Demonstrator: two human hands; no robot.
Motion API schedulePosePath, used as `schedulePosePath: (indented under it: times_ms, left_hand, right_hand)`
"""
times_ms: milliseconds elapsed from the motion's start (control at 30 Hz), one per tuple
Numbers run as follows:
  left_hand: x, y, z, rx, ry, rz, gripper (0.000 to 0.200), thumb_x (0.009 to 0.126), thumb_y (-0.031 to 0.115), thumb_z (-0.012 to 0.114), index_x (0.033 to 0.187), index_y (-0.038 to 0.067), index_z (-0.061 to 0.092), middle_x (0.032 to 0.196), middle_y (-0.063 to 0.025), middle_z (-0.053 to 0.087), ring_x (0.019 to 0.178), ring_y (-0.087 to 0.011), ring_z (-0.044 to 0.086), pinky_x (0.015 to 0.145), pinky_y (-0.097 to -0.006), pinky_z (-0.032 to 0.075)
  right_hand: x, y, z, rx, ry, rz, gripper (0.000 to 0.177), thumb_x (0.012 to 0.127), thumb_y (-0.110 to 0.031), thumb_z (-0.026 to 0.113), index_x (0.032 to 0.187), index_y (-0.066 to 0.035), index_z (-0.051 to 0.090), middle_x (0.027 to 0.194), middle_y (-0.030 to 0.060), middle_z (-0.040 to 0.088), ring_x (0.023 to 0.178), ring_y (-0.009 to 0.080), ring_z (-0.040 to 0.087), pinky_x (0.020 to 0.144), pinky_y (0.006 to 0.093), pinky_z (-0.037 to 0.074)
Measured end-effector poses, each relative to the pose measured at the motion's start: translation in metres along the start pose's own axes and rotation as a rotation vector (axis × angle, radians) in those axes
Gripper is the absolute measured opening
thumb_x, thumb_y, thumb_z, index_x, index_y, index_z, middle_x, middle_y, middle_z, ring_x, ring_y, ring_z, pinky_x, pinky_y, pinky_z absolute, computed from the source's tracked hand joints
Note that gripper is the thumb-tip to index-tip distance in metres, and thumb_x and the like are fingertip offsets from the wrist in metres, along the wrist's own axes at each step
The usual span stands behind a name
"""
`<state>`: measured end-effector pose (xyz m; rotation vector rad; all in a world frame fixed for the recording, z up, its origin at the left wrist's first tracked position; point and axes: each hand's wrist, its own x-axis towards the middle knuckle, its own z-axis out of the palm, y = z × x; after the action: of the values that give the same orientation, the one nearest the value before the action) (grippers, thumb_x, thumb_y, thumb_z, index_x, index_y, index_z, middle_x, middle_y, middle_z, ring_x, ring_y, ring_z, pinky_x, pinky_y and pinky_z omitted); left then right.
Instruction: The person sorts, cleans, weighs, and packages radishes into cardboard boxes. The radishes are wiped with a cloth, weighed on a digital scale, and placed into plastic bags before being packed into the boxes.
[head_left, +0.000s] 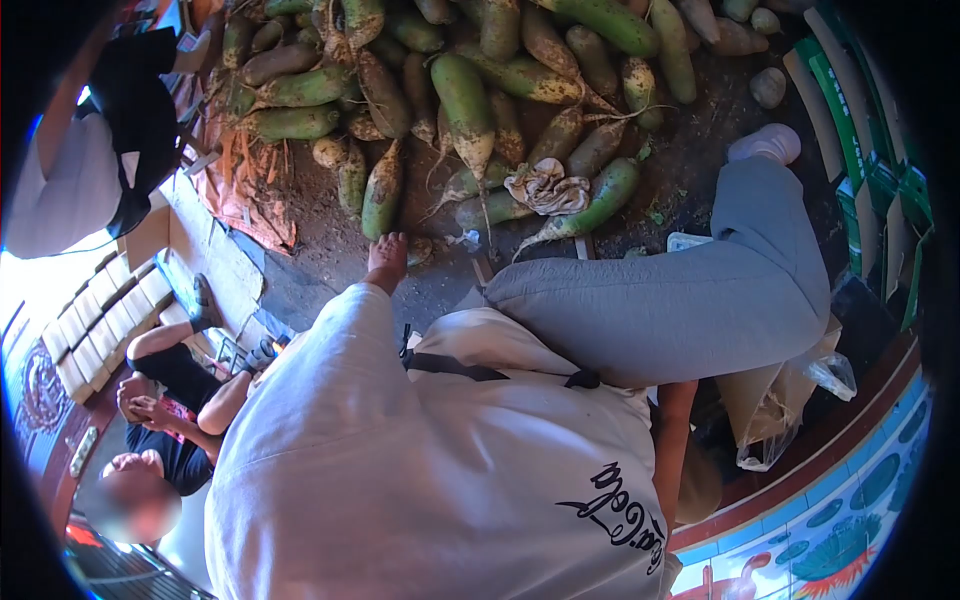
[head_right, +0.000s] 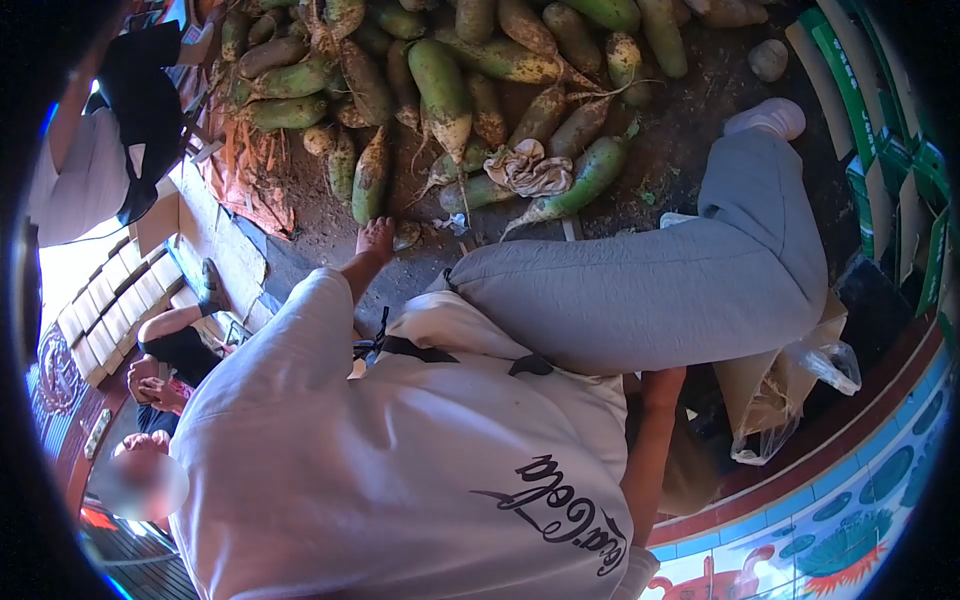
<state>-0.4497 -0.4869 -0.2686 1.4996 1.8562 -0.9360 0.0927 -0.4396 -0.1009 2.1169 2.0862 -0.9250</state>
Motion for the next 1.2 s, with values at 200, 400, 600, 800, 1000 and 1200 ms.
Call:
schedulePosePath:
  times_ms: [200, 400, 600, 800, 1000, 1200]
  left_hand:
    - [0.025, 0.017, 0.018, 0.028, 0.027, -0.009, 0.041, 0.074, 0.017, 0.062, 0.112, 0.01, 0.049, 0.11, -0.0077, 0.057, 0.105, -0.0233, 0.054, 0.084, -0.0384, 0.045]
    - [0.033, 0.012, -0.052, -0.299, -0.126, 0.013, 0.084, 0.052, 0.035, 0.081, 0.122, 0.006, 0.044, 0.113, -0.0151, 0.056, 0.104, -0.0284, 0.055, 0.09, -0.0342, 0.044]
    - [0.033, -0.011, -0.136, -1.768, -0.311, 0.206, 0.065, 0.066, 0.012, 0.073, 0.123, 0.006, 0.042, 0.111, -0.0066, 0.056, 0.102, -0.0216, 0.055, 0.09, -0.0331, 0.043]
    - [0.026, 0.031, -0.262, -2.002, -0.226, 0.579, 0.069, 0.063, 0.0, 0.072, 0.124, 0.01, 0.042, 0.116, -0.0057, 0.054, 0.112, -0.0196, 0.049, 0.096, -0.0327, 0.037]
    - [0.017, 0.077, -0.346, -1.921, -0.102, 0.777, 0.069, 0.062, -0.002, 0.071, 0.124, 0.011, 0.042, 0.116, -0.0048, 0.053, 0.111, -0.0208, 0.049, 0.095, -0.0338, 0.038]
    - [0.02, 0.115, -0.376, -2.102, -0.092, 0.659, 0.052, 0.076, 0.027, 0.065, 0.121, 0.01, 0.045, 0.117, -0.0087, 0.054, 0.108, -0.0259, 0.053, 0.089, -0.0449, 0.046]
  right_hand:
    - [-0.003, -0.016, -0.014, -0.004, -0.071, 0.119, 0.02, 0.071, 0.001, 0.056, 0.091, -0.002, 0.062, 0.09, 0.0198, 0.062, 0.087, 0.0385, 0.058, 0.074, 0.0426, 0.047]
    - [-0.001, -0.014, -0.009, -0.017, -0.033, 0.067, 0.02, 0.07, -0.001, 0.057, 0.09, -0.001, 0.062, 0.088, 0.0203, 0.062, 0.084, 0.0391, 0.058, 0.073, 0.0428, 0.048]
    - [0.01, -0.006, -0.002, 0.084, 0.031, 0.104, 0.024, 0.07, -0.001, 0.057, 0.093, -0.002, 0.061, 0.092, 0.0212, 0.061, 0.086, 0.0401, 0.058, 0.074, 0.043, 0.048]
    - [0.02, 0.001, 0.006, 0.157, 0.049, 0.187, 0.027, 0.071, -0.002, 0.059, 0.097, -0.002, 0.06, 0.092, 0.0224, 0.06, 0.088, 0.0406, 0.057, 0.077, 0.0432, 0.047]
    - [0.019, -0.015, -0.014, 0.326, 0.16, 0.202, 0.026, 0.076, -0.004, 0.059, 0.102, 0.0, 0.058, 0.095, 0.0221, 0.06, 0.095, 0.0399, 0.055, 0.081, 0.042, 0.045]
    - [0.001, -0.024, -0.047, 0.421, 0.363, 0.199, 0.023, 0.08, -0.005, 0.058, 0.102, 0.002, 0.058, 0.097, 0.0195, 0.061, 0.094, 0.0358, 0.058, 0.082, 0.0381, 0.045]
